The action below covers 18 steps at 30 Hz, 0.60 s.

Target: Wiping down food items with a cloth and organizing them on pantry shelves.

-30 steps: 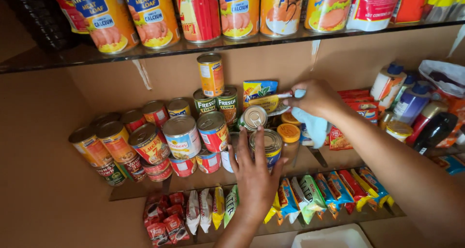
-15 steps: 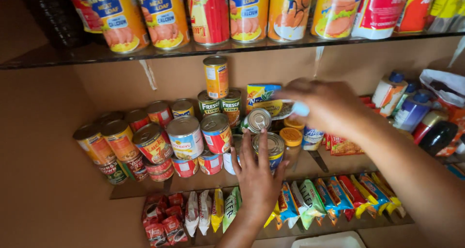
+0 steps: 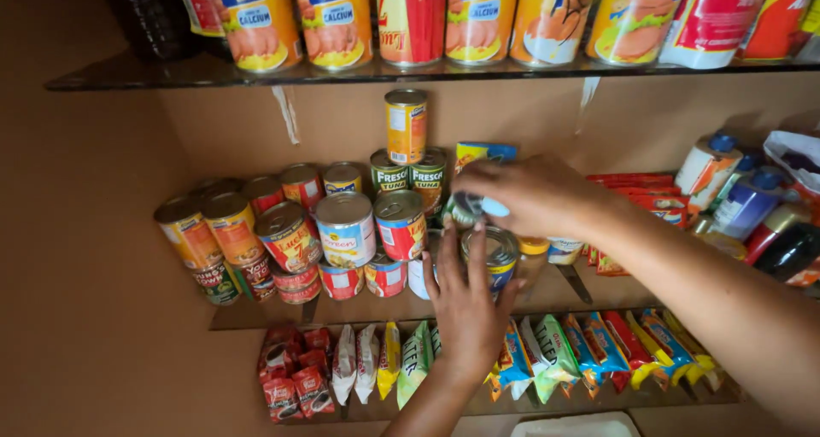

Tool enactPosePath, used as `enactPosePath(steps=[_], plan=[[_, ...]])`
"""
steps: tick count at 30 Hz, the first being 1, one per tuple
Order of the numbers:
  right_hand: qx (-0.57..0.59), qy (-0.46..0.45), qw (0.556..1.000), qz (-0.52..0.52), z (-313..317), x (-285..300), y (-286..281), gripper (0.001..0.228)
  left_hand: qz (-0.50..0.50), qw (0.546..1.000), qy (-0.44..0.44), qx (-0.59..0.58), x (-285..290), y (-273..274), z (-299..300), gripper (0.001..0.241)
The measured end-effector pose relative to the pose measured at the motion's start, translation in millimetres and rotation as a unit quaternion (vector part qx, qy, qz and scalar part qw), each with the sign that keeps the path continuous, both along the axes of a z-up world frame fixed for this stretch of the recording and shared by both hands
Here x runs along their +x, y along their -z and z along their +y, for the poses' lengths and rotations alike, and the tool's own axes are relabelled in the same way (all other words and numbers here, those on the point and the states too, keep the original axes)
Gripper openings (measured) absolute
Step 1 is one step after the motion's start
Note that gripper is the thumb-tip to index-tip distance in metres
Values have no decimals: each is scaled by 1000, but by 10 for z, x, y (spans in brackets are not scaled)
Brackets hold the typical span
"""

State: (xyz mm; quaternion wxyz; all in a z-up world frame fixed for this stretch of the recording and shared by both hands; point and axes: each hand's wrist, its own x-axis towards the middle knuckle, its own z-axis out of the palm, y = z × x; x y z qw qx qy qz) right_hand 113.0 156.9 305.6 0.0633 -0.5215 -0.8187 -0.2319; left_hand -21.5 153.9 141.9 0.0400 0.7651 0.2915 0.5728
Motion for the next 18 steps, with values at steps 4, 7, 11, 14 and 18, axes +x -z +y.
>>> enactPosePath(steps=[4,7,11,14,18], plan=[[-55,128,989,46,39,11,-154,61,-61,997,-21,42,59,184,57,84],[-28,75,993,91,154,156,-166,52,-105,989,-45,95,85,271,81,79],[-57,128,986,94,188,120,-280,47,-106,988,-52,104,110,391,82,74],[-62,144,982,101,209,107,-352,45,-91,989,-56,104,135,552,91,72],[-62,94,987,110,313,181,-375,45,-85,990,-56,95,151,679,85,67]])
